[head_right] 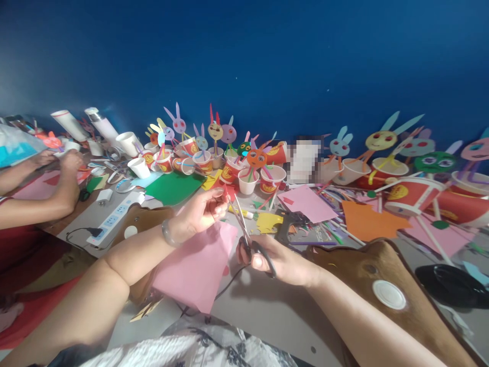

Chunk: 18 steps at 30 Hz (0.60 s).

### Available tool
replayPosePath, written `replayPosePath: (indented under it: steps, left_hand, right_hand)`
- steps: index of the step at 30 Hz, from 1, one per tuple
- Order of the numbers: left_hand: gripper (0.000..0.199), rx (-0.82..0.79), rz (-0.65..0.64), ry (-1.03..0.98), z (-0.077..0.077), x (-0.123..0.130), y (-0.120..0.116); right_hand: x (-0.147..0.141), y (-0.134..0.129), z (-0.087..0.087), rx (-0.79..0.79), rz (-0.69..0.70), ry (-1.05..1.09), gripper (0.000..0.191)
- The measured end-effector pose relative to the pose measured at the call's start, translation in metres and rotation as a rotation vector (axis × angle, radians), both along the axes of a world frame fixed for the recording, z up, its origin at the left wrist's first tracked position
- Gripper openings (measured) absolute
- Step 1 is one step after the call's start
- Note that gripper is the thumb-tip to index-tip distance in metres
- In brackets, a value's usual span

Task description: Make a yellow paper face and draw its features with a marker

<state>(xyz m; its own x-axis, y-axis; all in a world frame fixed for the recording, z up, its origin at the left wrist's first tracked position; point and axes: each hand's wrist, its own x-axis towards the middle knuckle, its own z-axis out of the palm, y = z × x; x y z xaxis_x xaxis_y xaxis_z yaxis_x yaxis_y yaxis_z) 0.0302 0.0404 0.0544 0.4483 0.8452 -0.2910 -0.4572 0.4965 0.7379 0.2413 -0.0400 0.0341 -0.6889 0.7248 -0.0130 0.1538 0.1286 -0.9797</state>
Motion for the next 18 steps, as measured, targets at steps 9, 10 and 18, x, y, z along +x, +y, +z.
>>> replayPosePath:
  steps: [9,10,18]
  left_hand:
    - [0.025,0.03,-0.001,0.007,-0.0006,-0.0002,0.0004]
    - [0.025,0.036,0.001,0.008,-0.001,0.0,0.0006]
    - [0.021,0.115,0.03,0.015,-0.0046,0.0015,-0.0007]
  right_hand:
    - [0.0003,0.0009,-0.0009,0.002,0.007,-0.003,0.072]
    - [0.0004,0.0013,-0.0009,0.002,0.011,-0.006,0.072]
    - [0.0023,0.0016,-0.0071,0.021,0.001,-0.024,0.074]
